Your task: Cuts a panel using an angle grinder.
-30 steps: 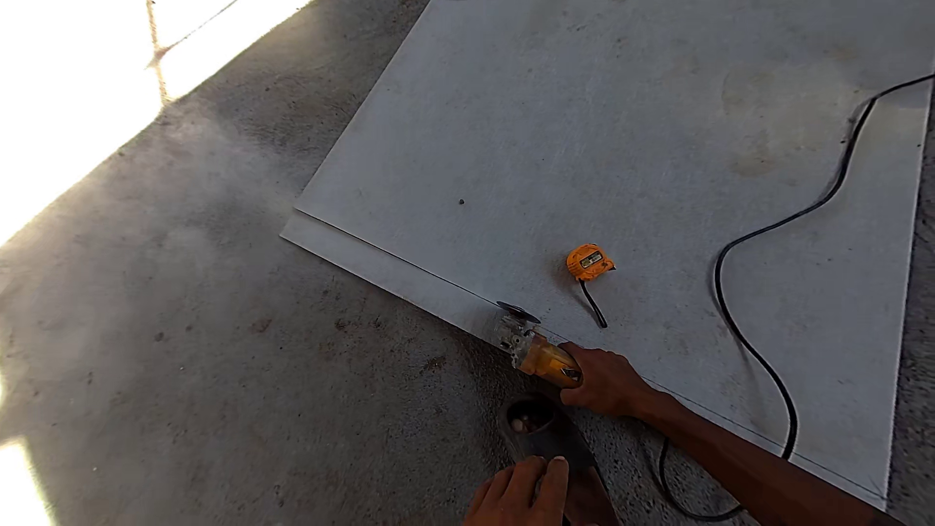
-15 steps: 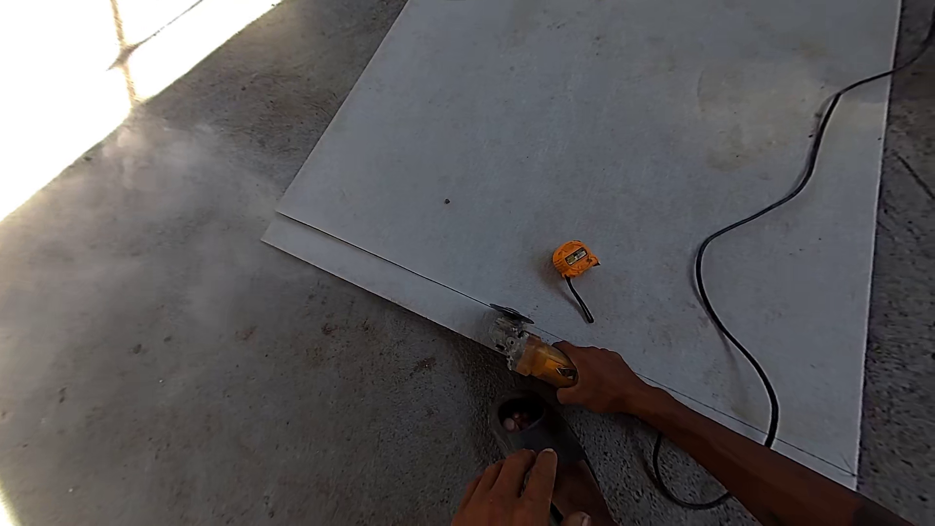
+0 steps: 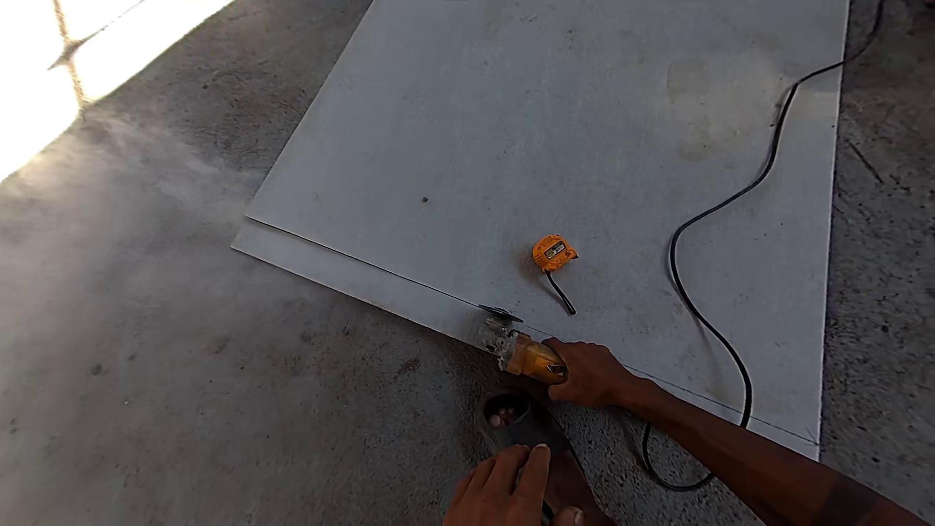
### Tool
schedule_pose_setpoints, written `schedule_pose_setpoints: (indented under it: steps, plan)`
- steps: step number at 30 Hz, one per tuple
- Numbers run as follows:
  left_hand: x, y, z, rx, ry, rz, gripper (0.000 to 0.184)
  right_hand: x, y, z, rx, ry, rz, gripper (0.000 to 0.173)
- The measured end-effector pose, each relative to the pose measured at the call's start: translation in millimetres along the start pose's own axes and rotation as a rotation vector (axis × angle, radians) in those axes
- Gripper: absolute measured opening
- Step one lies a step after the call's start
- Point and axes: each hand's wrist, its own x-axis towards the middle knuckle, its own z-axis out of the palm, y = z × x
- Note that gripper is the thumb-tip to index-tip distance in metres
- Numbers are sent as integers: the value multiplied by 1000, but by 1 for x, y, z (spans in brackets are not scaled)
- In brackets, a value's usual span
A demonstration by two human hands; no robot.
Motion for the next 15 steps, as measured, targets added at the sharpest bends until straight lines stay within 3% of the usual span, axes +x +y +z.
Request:
schedule_pose_setpoints:
  steps: [15]
  plan:
    - [-5, -3, 1, 10, 21, 2, 52, -4, 8, 1, -6, -9, 12, 67]
